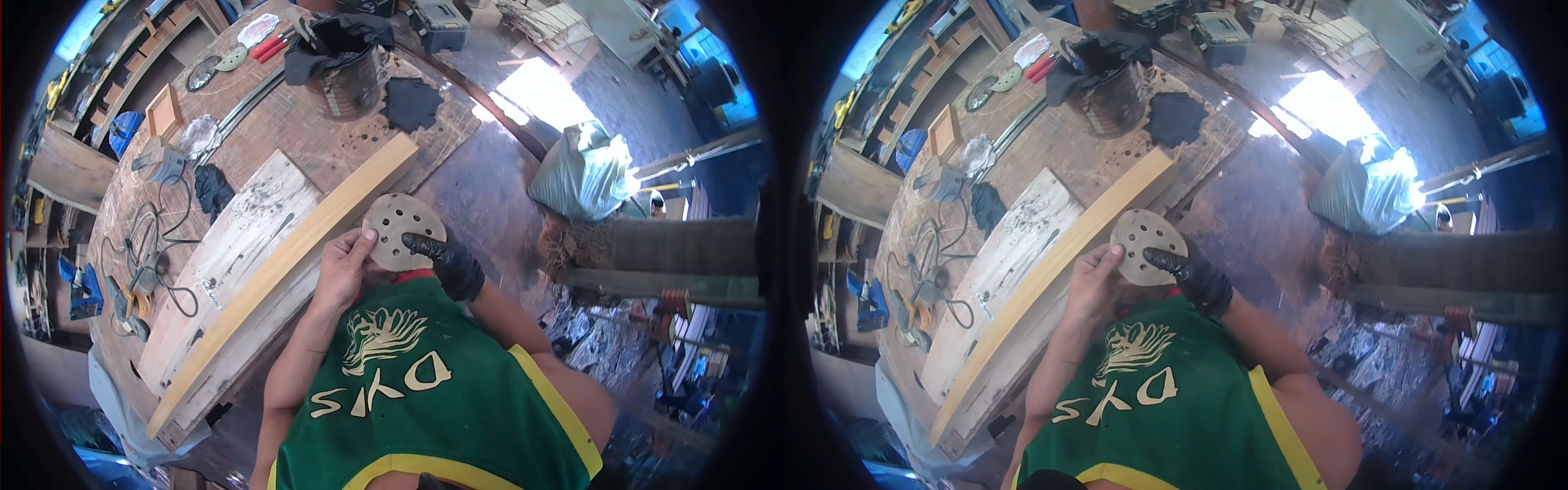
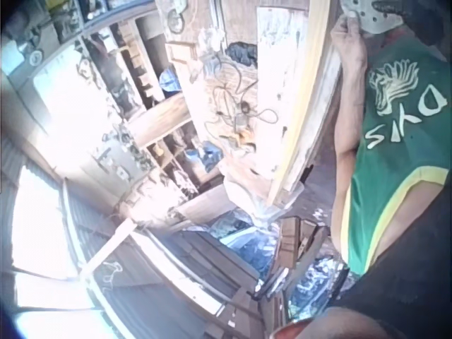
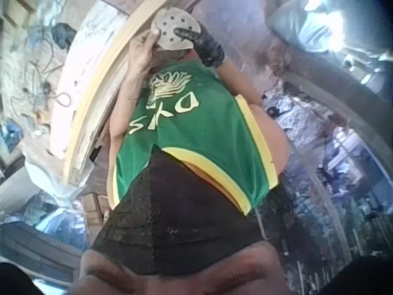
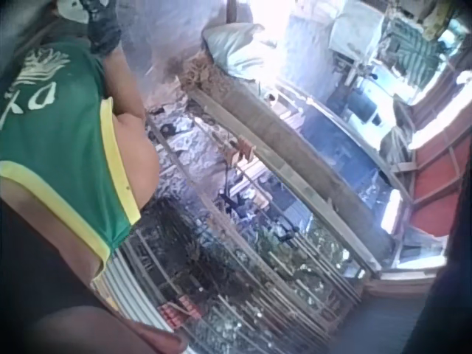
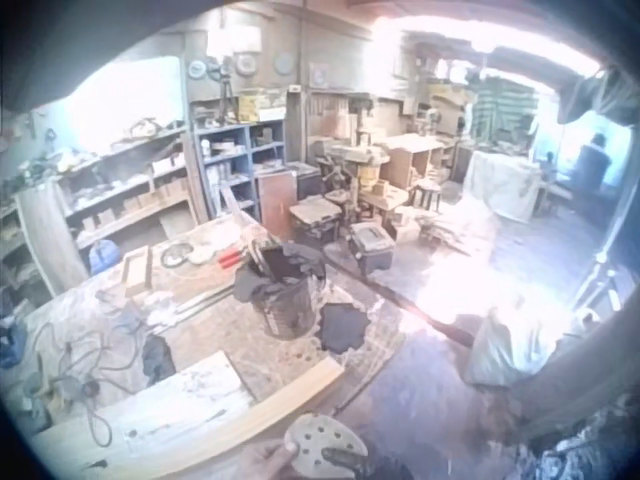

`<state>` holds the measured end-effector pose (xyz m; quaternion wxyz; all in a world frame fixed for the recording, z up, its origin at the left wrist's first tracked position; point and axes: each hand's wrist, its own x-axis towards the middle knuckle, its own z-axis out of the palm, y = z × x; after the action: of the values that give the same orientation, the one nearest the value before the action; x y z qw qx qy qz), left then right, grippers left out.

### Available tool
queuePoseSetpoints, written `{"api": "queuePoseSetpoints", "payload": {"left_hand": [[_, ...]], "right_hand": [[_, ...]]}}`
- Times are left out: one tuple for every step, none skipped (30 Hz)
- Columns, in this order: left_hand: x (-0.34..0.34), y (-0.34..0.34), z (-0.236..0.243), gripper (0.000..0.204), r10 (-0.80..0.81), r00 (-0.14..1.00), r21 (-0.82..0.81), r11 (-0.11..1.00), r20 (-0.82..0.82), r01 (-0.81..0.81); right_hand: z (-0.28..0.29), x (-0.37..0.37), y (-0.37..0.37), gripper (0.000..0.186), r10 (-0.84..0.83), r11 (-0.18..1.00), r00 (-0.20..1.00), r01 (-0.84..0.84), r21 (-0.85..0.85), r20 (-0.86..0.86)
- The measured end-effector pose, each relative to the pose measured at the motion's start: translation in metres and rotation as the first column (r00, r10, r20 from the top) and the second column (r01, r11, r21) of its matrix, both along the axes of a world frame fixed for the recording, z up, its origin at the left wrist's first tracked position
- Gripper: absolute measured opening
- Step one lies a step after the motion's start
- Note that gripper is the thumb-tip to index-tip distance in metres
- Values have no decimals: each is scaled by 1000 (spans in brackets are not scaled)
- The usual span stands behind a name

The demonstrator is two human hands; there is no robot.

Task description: Sanding the surface of a wooden plank by hand using a sanding disc and then applying a dark stain to the edges with a brush.

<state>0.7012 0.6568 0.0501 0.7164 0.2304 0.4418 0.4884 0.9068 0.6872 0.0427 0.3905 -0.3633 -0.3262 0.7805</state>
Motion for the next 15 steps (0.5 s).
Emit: {"api": "queuePoseSetpoints", "payload": {"left_hand": [[13, 9, 1, 34, -9, 963, 44, 999, -269, 22], [24, 19, 1, 31, -12, 849, 55, 997, -528, 48], [33, 28, 2, 31, -1, 842, 58, 998, -539, 38], [39, 39, 1, 30, 301, 558, 420, 902, -773, 95], [44, 49, 1, 31, 612, 214, 648, 705, -761, 287], [46, 56, 2, 48, 549, 145, 565, 766, -823, 306], [48, 64, 0, 48, 546, 123, 554, 770, -829, 317], [50, 72, -4, 54, 458, -69, 415, 851, -886, 322], [52, 77, -7, 60, 345, -254, 269, 918, -903, 291], [53, 81, -11, 60, 336, -266, 265, 926, -903, 270], [53, 85, -14, 65, 314, -305, 228, 931, -899, 286], [53, 87, -17, 71, 264, -340, 167, 942, -902, 290], [54, 87, -20, 71, 267, -351, 172, 945, -898, 280], [54, 88, -22, 70, 274, -368, 177, 944, -888, 278], [55, 88, -24, 69, 282, -382, 182, 944, -880, 277]], "right_hand": [[-5, 14, 9, 51, 17, 1000, 999, -17, 24, 28], [-8, 29, 22, 51, -25, 995, 980, 5, 98, 200], [-11, 45, 36, 51, -20, 985, 968, -24, 170, 251], [-11, 65, 51, 53, -173, 886, 888, -48, 460, 425], [-14, 76, 74, 54, -316, 755, 818, -91, 650, 481], [-15, 86, 96, 56, -369, 696, 783, -125, 707, 501], [-19, 89, 118, 62, -454, 486, 712, -305, 819, 535], [-23, 90, 136, 69, -556, 239, 660, -455, 858, 505], [-31, 84, 151, 69, -524, 240, 662, -489, 839, 536], [-40, 71, 162, 75, -469, 225, 671, -539, 812, 575], [-48, 62, 169, 81, -407, 228, 672, -581, 781, 619], [-55, 55, 173, 81, -394, 202, 687, -584, 786, 611], [-60, 48, 174, 80, -364, 197, 710, -575, 795, 603], [-65, 41, 175, 80, -353, 165, 736, -558, 813, 577], [-68, 36, 175, 80, -324, 173, 737, -570, 803, 593]]}}
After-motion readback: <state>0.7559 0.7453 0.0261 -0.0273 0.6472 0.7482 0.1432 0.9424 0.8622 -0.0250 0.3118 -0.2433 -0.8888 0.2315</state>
